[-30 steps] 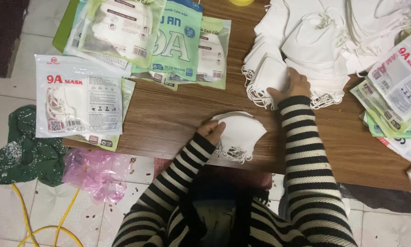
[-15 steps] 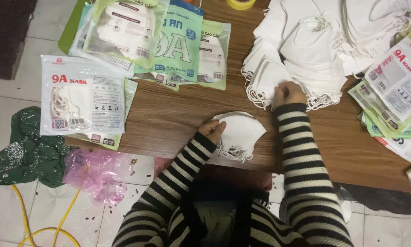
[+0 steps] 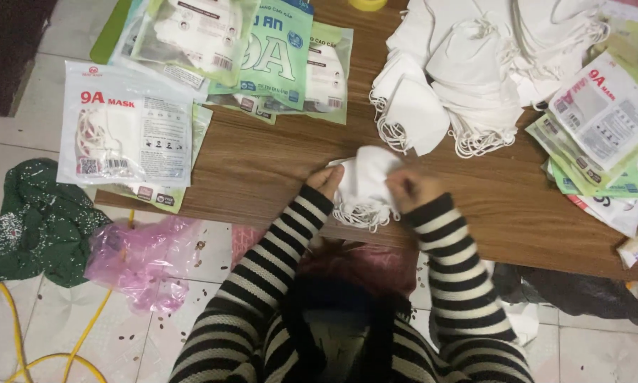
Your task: Picking up individual face masks from a pile, unfolding them, and stacking them neatly on a table.
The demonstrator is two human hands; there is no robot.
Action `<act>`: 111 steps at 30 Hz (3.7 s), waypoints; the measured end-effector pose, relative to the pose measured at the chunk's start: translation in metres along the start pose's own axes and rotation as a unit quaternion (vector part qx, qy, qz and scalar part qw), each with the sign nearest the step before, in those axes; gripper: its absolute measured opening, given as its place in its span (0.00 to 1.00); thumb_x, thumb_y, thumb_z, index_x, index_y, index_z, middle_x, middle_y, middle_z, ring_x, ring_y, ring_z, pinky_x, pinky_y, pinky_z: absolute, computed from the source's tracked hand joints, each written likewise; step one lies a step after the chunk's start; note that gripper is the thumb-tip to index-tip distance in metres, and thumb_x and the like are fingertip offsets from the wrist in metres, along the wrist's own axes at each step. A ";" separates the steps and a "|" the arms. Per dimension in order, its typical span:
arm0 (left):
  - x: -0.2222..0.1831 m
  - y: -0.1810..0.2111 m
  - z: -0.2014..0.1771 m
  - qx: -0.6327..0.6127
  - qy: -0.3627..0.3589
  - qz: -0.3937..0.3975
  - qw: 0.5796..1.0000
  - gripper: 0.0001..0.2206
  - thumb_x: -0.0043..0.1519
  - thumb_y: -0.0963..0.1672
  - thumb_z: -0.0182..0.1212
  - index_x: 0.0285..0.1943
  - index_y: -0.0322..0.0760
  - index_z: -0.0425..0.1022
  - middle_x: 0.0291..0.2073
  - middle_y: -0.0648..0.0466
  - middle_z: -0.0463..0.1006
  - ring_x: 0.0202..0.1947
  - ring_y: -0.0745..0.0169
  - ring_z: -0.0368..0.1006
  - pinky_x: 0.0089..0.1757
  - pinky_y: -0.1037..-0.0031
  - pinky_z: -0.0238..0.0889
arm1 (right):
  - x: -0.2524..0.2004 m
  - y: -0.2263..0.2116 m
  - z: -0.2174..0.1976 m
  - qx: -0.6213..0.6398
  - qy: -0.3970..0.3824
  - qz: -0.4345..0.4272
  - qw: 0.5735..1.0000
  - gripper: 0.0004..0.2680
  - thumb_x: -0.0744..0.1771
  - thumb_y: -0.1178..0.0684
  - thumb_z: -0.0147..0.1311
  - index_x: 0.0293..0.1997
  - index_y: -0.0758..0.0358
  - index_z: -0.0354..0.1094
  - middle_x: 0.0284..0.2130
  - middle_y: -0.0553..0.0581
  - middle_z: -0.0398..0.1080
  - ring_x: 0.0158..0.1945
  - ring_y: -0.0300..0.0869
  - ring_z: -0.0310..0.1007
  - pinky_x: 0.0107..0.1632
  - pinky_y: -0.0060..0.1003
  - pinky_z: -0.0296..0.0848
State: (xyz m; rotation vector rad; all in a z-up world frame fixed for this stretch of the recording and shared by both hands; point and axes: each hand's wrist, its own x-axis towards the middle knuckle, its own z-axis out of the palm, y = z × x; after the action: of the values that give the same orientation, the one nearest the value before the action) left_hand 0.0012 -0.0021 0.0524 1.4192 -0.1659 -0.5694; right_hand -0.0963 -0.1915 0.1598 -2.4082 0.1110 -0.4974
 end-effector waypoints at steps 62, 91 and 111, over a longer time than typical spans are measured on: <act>0.002 -0.006 -0.003 -0.069 -0.015 -0.034 0.997 0.13 0.63 0.48 0.68 0.49 0.36 0.82 0.26 0.47 0.80 0.28 0.68 0.73 0.33 0.76 0.74 | 0.063 0.137 0.004 -0.208 0.005 0.188 0.960 0.08 0.67 0.48 0.56 0.47 0.53 0.77 0.36 0.57 0.77 0.46 0.52 0.77 0.50 0.49 0.76; -0.018 0.034 -0.004 -0.062 0.041 -0.064 0.995 0.21 0.69 0.56 0.53 0.48 0.39 0.82 0.33 0.49 0.82 0.34 0.64 0.74 0.40 0.73 0.73 | -0.028 0.012 0.017 -0.186 0.027 -0.063 0.980 0.05 0.60 0.47 0.64 0.34 0.46 0.74 0.21 0.47 0.71 0.26 0.46 0.74 0.36 0.37 0.75; -0.026 0.030 -0.002 0.010 0.010 0.198 0.980 0.23 0.67 0.42 0.58 0.72 0.33 0.64 0.69 0.39 0.63 0.69 0.46 0.57 0.66 0.54 0.49 | 0.065 0.157 0.036 -0.279 -0.012 0.135 0.951 0.16 0.61 0.42 0.67 0.53 0.45 0.74 0.48 0.51 0.71 0.49 0.51 0.76 0.52 0.47 0.76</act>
State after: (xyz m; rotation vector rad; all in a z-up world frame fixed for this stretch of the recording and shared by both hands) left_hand -0.0117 0.0130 0.0871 1.3640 -0.4291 -0.2256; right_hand -0.0152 -0.3044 0.0561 -2.8799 0.6382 -0.3370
